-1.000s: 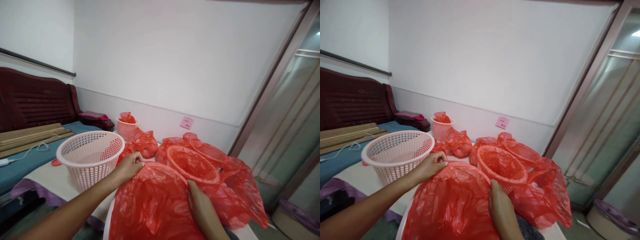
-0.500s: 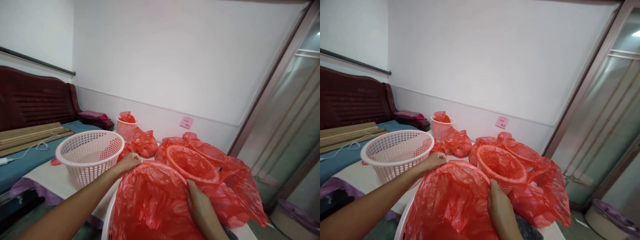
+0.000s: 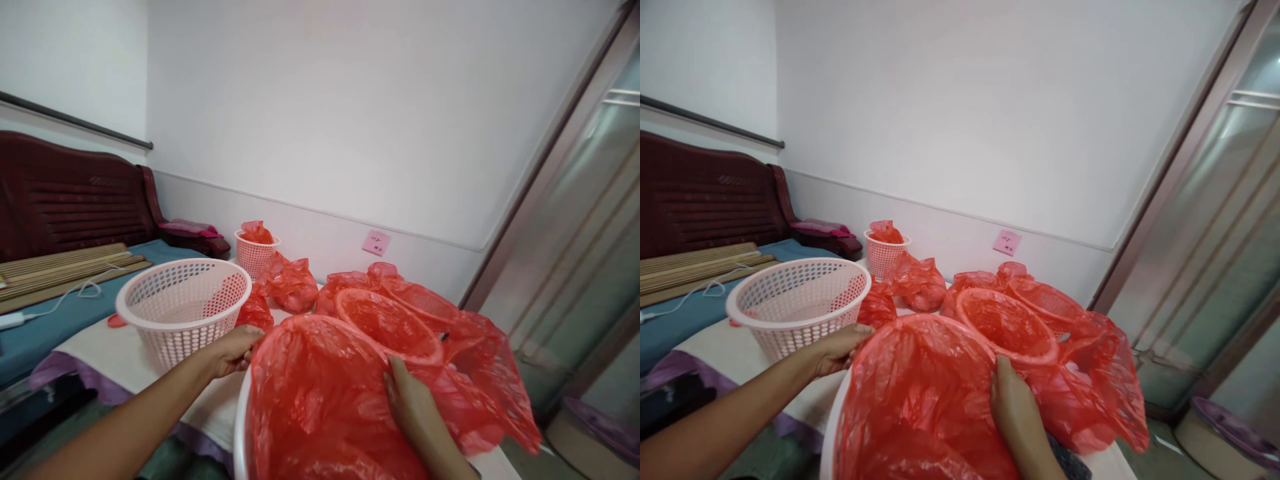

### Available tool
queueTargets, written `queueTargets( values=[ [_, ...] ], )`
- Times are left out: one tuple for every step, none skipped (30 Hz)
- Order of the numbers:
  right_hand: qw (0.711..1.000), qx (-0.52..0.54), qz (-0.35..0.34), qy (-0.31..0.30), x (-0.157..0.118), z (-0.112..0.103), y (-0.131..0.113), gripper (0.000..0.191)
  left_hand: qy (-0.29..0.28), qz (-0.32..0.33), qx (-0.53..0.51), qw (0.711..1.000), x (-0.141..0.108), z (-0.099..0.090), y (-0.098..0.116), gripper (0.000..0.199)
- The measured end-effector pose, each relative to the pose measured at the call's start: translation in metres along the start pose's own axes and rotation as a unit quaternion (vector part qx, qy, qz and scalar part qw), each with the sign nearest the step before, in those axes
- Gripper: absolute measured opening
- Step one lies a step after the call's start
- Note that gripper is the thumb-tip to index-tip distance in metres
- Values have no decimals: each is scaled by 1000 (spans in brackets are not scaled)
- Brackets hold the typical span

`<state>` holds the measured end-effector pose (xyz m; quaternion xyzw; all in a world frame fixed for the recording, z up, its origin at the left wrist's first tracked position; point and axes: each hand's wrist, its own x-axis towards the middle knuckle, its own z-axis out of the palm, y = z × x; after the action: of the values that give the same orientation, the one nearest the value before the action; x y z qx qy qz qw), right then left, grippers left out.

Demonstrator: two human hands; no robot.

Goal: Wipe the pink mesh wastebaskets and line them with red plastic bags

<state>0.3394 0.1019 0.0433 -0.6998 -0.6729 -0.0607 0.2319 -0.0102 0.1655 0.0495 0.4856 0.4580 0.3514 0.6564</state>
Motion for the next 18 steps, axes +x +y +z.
queueTargets(
  values=[
    [1000, -4, 8, 5, 2, 1, 3, 22, 10, -7, -1, 1000, -3, 0, 0, 33],
    [1000, -8, 16, 9, 3, 2, 6, 20, 22, -10, -3, 1000, -6, 0, 1, 35],
    [1000, -11, 22, 11, 5, 2, 8, 19, 33, -9, -6, 999, -9, 2, 3, 36],
    [999, -15, 26, 11, 6, 2, 10, 19, 42, -3, -11, 999, -13, 4, 5, 39],
    [999, -20, 30, 7, 8, 2, 10, 19, 48, 3, -14, 999, -16, 6, 8, 42],
    [999, -25, 31, -3, 9, 2, 9, 20, 52, 9, -15, 998, -19, 9, 12, 46],
    [999, -31, 32, -16, 9, 1, 7, 20, 54, 14, -13, 998, -22, 12, 15, 49],
    [998, -37, 33, -32, 10, 1, 5, 21, 55, 19, -8, 998, -24, 14, 18, 51],
    [998, -42, 34, -45, 10, 0, 2, 21, 55, 23, -1, 998, -26, 16, 21, 50],
    [997, -46, 34, -53, 11, -1, 0, 20, 59, 26, 7, 998, -27, 16, 23, 48],
    [997, -48, 35, -56, 11, -1, -2, 20, 64, 29, 12, 997, -28, 17, 24, 44],
    [997, -48, 37, -55, 12, -1, -4, 19, 69, 32, 14, 997, -27, 16, 25, 40],
    [997, -48, 38, -53, 12, -1, -4, 19, 72, 34, 14, 997, -27, 14, 24, 36],
    [997, -48, 38, -51, 12, 0, -4, 18, 73, 36, 10, 997, -26, 12, 24, 33],
    [997, -48, 38, -50, 13, 1, -3, 19, 70, 38, 2, 997, -25, 9, 22, 30],
    [997, -48, 37, -47, 13, 2, -2, 19, 65, 38, -9, 997, -24, 7, 20, 27],
    [997, -47, 37, -45, 13, 3, 0, 20, 58, 35, -22, 997, -23, 4, 17, 24],
    [997, -45, 36, -41, 13, 4, 2, 21, 52, 29, -36, 998, -23, 1, 14, 21]
  ],
)
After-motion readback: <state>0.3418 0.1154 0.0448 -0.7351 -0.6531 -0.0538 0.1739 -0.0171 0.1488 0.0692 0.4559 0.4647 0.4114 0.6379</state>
